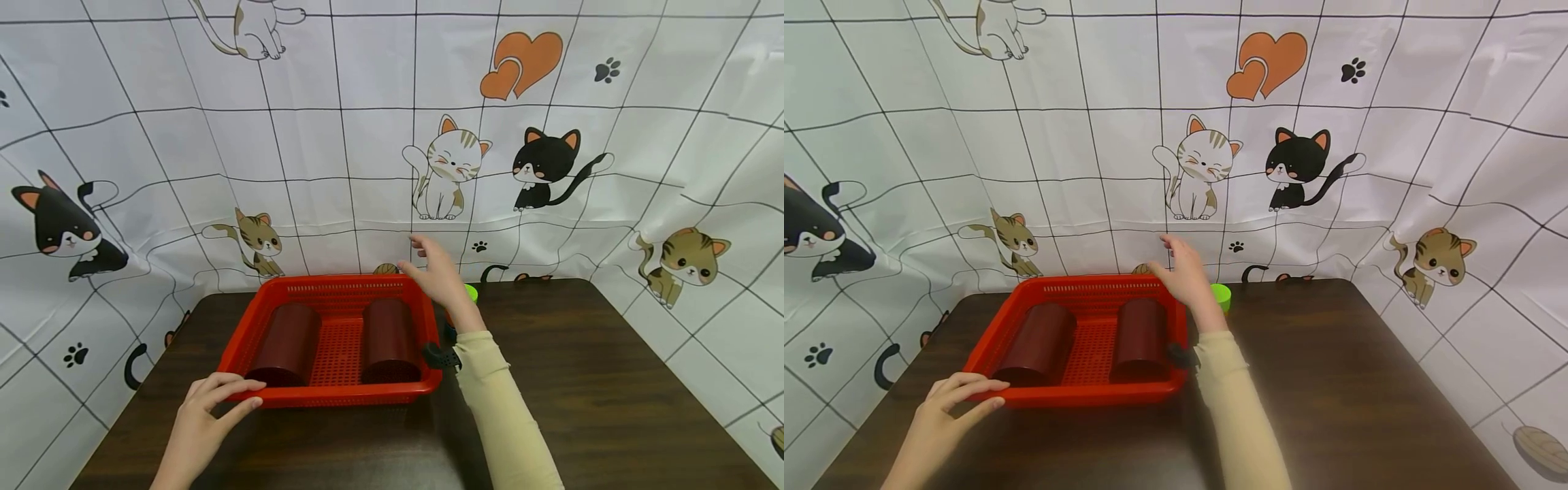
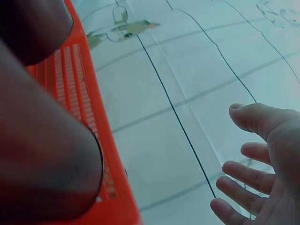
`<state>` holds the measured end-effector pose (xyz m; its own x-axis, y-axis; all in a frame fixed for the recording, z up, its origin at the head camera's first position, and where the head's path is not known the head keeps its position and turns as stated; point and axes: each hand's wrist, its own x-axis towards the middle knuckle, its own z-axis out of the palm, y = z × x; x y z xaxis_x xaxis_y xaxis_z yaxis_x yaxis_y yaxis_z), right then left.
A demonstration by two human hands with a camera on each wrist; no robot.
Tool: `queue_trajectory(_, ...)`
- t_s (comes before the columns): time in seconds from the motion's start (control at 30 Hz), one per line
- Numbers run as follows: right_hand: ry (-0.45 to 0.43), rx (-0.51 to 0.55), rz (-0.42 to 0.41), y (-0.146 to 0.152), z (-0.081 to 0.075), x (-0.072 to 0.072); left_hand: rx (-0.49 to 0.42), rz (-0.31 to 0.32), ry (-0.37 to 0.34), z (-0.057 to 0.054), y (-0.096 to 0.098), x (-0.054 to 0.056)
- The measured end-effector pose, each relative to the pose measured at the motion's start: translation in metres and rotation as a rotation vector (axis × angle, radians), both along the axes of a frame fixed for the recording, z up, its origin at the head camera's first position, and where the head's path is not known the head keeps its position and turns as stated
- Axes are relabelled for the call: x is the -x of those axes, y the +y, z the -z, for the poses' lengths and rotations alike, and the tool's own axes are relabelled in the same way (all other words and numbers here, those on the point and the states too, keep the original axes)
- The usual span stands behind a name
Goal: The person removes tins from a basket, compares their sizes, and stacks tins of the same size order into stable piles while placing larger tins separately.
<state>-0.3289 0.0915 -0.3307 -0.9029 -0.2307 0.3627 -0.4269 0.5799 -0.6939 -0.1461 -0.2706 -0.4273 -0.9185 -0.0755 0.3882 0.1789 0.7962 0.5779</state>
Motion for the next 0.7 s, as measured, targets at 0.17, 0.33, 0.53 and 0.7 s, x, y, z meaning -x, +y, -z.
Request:
queue_trajectory(0.17,0.0,-0.002,-0.031,-0.021,-0.003,0.002,0.0,0.004,0.005,0.001,0.0,0.0)
queue_trajectory(0.33,-0.045,0.012,-0.049,-0.033,0.003,-0.001,0.001,0.0,0.007,0.002,0.0,0.0)
queue_trajectory(0.53,-0.081,-0.026,-0.045,-0.039,0.017,-0.004,0.004,0.005,0.03,0.001,0.0,0.001)
queue_trajectory(0.7,-0.129,-0.066,-0.052,-0.042,0.023,-0.006,0.008,0.002,0.021,0.001,0.0,0.0)
